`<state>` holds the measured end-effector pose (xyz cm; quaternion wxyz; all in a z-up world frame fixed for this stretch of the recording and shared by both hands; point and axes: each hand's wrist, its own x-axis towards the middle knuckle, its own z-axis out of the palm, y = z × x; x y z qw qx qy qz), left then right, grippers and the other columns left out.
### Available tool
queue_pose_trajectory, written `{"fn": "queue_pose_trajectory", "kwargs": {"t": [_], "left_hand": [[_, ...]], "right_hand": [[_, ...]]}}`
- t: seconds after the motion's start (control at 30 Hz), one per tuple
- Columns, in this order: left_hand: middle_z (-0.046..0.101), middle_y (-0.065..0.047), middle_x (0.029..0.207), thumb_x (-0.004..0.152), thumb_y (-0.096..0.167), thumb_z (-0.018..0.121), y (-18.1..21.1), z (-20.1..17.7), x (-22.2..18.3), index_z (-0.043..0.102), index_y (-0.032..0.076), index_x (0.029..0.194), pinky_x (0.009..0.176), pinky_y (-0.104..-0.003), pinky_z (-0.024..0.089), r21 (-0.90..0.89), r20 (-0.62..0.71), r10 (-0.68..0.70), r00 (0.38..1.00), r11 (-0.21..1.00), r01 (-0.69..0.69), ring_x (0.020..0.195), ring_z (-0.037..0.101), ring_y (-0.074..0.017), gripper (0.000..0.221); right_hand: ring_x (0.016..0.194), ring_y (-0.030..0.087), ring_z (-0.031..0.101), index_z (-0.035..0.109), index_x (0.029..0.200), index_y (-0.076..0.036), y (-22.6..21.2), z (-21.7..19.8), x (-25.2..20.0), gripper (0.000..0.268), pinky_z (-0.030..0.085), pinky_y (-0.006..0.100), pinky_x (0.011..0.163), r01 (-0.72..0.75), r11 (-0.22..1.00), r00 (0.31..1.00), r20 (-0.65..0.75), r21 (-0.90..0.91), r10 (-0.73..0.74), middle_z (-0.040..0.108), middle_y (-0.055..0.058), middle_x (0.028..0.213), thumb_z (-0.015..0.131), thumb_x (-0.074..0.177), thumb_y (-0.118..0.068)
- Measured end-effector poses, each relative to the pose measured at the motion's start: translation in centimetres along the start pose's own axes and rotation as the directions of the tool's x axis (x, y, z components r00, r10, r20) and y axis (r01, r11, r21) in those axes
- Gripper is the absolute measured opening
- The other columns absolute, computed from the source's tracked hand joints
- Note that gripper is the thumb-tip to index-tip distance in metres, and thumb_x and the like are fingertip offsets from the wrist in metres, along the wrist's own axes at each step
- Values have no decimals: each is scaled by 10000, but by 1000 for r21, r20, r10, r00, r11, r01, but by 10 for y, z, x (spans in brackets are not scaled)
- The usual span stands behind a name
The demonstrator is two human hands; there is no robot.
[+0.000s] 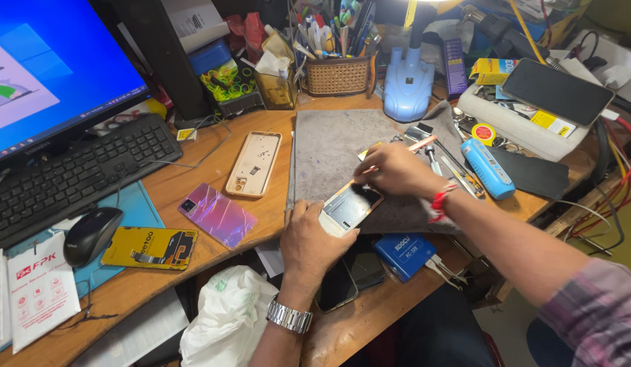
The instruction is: The person disassembles a mobile phone using tools, removing internal parts like the battery and motherboard, and then places the components into a new frame and screen assembly.
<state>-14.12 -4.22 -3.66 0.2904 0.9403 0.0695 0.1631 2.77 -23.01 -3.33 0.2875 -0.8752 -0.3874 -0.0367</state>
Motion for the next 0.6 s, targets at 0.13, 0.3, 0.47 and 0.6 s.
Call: {"fn": "queue_pose_trajectory", "kwargs": {"t": [0.13,0.3,0.47,0.6], "left_hand": [[625,-105,1104,569,426,928,-1,1,-1,720,50,1091,916,-428,528,-14,-3,10,1000,1000,-11,1063,606,-311,676],[625,-112,1100,558,417,933,0,1,0,714,40,1103,906,-428,528,-31,-27,23,999,999,-24,1054,608,-318,698],[632,-109,1085,552,413,935,1,1,0,718,49,1099,892,-437,533,-15,-9,3,1000,1000,-3,1053,612,-321,692],[633,-105,1084,570,418,929,2,0,3,735,74,1066,906,-437,535,-2,19,-15,1000,1000,15,1057,616,-315,634]], "right_hand": [[817,262,707,846,899,-147,0,14,10,144,547,382,751,-2,994,1000,9,-105,3,742,75,866,805,767,-109],[789,232,712,833,873,-127,4,11,11,147,561,344,735,101,994,994,28,31,-102,720,81,848,807,739,-72],[816,200,731,810,873,-114,8,10,10,135,571,313,729,-25,973,992,127,230,-4,710,50,872,802,756,-49],[830,234,723,828,875,-116,5,9,10,223,572,336,744,52,998,998,18,22,-52,708,68,859,741,716,13]]}}
